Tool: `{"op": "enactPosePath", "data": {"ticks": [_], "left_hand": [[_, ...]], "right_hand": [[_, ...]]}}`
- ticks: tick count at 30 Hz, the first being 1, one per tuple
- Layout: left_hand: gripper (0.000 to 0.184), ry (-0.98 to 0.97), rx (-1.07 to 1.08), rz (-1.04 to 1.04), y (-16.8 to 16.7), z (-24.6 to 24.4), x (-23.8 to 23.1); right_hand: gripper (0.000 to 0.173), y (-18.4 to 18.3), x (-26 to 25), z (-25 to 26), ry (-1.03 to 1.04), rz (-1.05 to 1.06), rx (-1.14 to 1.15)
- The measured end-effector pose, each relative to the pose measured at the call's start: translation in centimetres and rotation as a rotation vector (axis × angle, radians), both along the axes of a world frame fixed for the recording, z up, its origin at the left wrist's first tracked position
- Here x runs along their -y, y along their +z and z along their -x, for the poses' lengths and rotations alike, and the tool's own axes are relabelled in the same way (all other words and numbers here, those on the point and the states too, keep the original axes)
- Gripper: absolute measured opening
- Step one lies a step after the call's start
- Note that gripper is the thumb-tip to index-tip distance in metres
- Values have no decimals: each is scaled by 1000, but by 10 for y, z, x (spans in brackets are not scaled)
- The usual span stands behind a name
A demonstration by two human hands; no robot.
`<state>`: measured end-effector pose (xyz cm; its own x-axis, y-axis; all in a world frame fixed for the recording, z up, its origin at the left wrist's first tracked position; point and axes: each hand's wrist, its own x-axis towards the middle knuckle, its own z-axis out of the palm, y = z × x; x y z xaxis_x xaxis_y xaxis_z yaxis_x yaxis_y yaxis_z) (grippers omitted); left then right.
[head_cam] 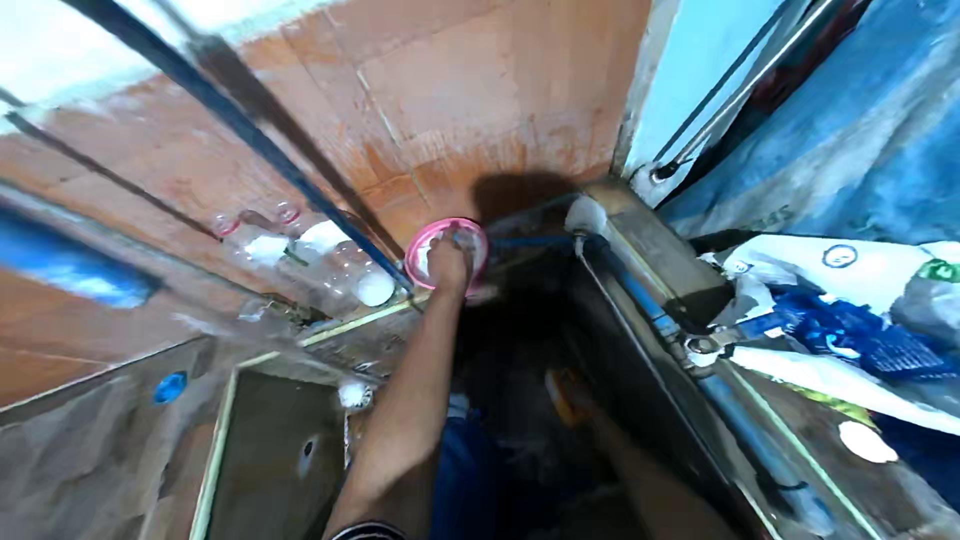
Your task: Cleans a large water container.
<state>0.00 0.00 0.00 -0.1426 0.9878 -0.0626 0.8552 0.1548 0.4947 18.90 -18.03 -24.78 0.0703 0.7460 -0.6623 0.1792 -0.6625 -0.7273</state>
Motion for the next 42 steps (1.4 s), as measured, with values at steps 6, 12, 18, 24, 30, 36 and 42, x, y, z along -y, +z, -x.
{"op": "enactPosePath", "data": {"ticks": [6,12,18,24,30,36,42], "left_hand": [[45,271,1006,173,-7,24,119],[42,553,1401,65,-28,61,201],[41,591,1414,-21,-26,109,214],[48,548,1528,-16,-21,107,202],[37,603,1360,47,-26,81,200],[40,588,1389,-21,-31,91,193],[37,637,1463,-102,-43,90,172]], "right_hand": [[74,194,5,55,148,-681,-87],[48,206,-20,139,529,-667,166],[47,229,21,179,699,-663,89],[48,227,25,186,612,-700,108],[46,214,-29,173,514,-598,178],[44,230,-15,184,584,-642,179],[40,213,-26,184,498,-665,28]]}}
